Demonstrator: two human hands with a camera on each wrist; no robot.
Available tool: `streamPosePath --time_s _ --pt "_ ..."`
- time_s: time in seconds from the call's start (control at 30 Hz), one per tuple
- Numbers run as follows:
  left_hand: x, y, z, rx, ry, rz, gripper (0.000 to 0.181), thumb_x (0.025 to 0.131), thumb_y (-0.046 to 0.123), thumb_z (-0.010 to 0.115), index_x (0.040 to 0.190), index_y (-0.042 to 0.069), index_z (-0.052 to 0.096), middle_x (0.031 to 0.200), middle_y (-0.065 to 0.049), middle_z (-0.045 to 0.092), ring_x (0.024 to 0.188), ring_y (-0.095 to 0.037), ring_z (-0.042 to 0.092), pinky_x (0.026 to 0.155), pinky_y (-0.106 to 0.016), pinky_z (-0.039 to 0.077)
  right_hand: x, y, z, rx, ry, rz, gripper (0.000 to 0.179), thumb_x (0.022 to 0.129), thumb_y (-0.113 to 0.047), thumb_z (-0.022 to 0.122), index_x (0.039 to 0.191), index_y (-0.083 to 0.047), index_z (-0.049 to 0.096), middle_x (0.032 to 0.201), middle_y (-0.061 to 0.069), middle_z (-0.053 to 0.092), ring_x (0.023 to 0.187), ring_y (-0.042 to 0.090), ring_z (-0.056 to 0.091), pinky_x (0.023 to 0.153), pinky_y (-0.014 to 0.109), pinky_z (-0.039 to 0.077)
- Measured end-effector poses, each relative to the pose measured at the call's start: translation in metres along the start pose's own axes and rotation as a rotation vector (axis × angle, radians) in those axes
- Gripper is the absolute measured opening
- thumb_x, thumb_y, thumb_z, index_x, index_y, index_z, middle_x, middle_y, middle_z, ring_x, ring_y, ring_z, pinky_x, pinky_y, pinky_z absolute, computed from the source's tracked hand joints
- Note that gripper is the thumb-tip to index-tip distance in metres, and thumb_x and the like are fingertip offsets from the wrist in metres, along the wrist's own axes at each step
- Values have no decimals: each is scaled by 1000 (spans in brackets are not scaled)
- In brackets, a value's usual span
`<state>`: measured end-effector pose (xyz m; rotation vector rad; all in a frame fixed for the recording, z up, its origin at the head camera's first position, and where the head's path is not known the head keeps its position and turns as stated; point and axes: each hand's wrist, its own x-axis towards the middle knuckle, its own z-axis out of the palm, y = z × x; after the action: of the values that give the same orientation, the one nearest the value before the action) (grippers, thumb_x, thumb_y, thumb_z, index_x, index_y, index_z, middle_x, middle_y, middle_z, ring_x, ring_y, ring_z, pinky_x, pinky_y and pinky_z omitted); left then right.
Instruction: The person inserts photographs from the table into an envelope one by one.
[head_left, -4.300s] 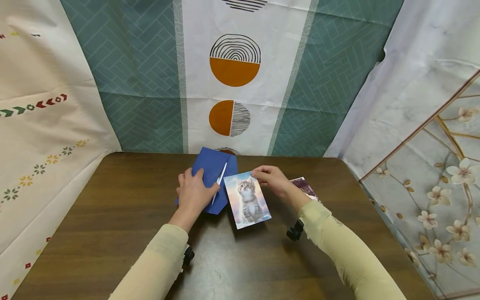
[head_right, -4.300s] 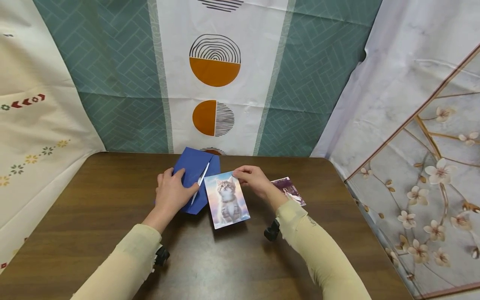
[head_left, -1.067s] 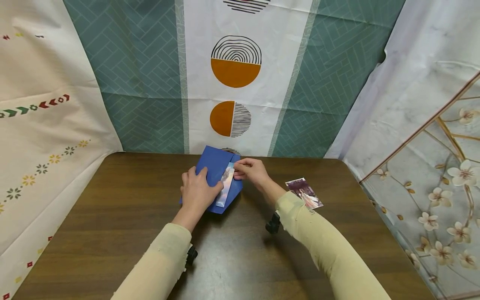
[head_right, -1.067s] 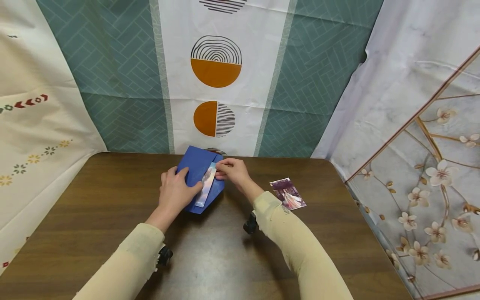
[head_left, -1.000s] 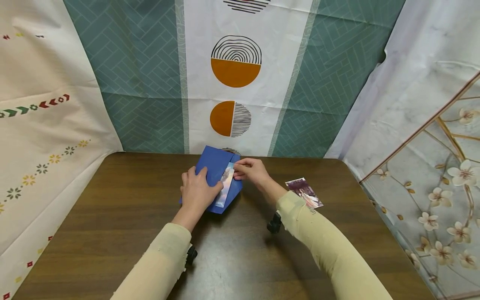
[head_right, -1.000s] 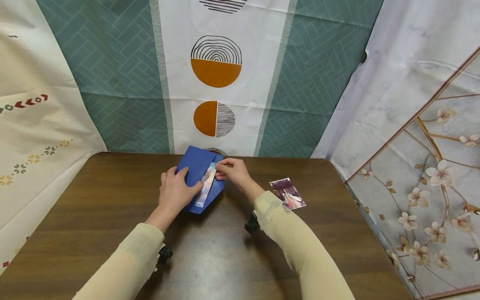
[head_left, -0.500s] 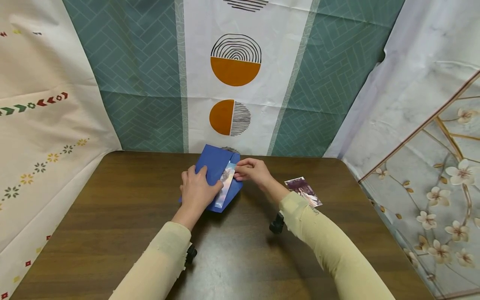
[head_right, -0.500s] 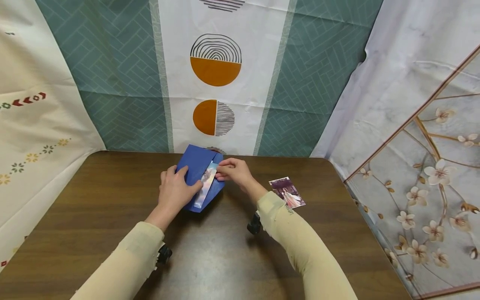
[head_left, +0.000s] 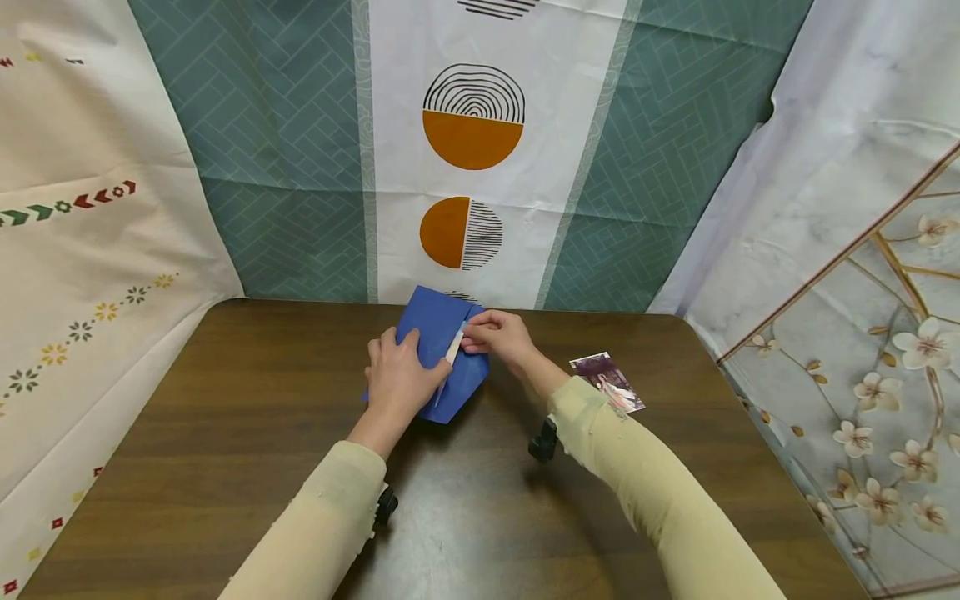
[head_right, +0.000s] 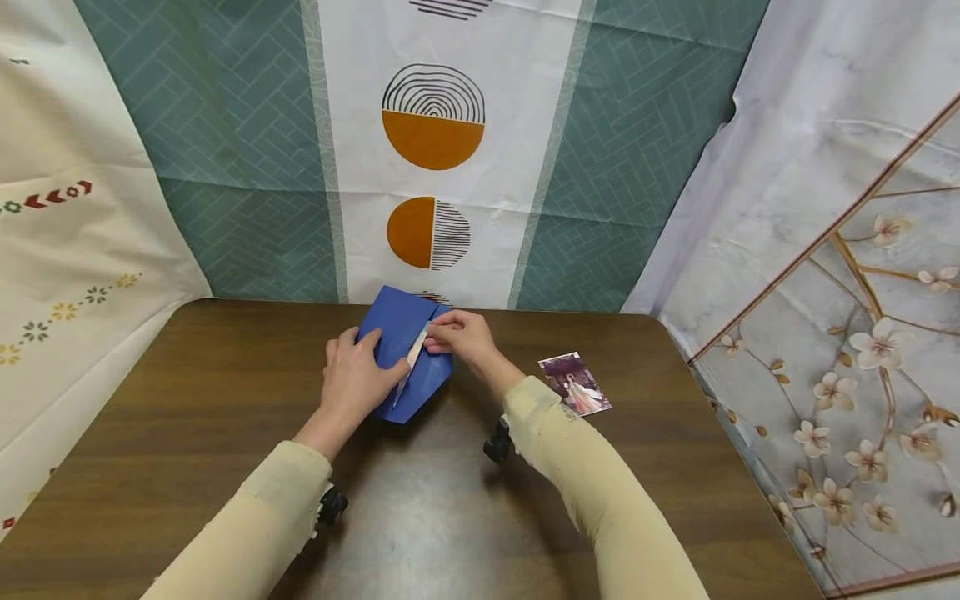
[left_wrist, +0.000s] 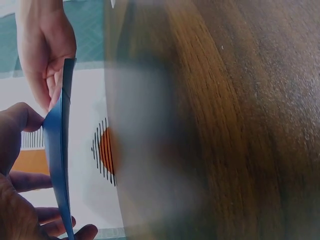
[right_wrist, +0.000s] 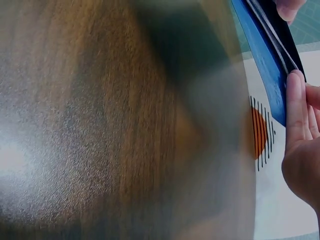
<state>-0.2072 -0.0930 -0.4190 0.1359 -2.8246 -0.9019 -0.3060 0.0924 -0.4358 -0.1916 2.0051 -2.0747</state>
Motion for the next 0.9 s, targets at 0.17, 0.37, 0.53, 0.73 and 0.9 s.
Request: streamPosePath --time_s 0.17,0.37,0.53,0.73,0.9 --pt "0 0 0 -7 9 3 76 94 48 74 151 0 58 158 -32 41 142 -51 37 104 -74 44 1 -2 2 2 6 7 11 101 4 68 110 10 69 86 9 76 71 16 77 72 31 64" --pt "1 -1 -1 -7 8 1 77 94 48 74 152 0 57 158 -32 40 141 -51 37 105 -73 44 1 -2 3 14 5 13 13 101 4 69 112 11 70 88 10 77 72 16 77 73 31 64" --pt "0 0 -2 -9 4 0 77 94 48 74 152 1 57 159 -32 40 142 -50 36 105 -72 44 1 0 3 30 5 25 14 100 6 68 113 12 69 87 10 76 72 17 77 72 31 64" --pt "-1 2 -2 -30 13 1 75 94 47 75 151 1 58 158 -31 41 141 -50 37 104 -72 45 3 2 4 21 5 30 12 100 5 69 111 10 70 88 9 76 73 17 77 73 32 64" --pt "0 2 -1 -35 15 -2 75 94 46 75 151 0 59 157 -32 42 140 -50 38 104 -71 46 5 4 4 15 4 22 10 100 6 68 110 10 70 87 9 76 72 16 77 72 31 64"
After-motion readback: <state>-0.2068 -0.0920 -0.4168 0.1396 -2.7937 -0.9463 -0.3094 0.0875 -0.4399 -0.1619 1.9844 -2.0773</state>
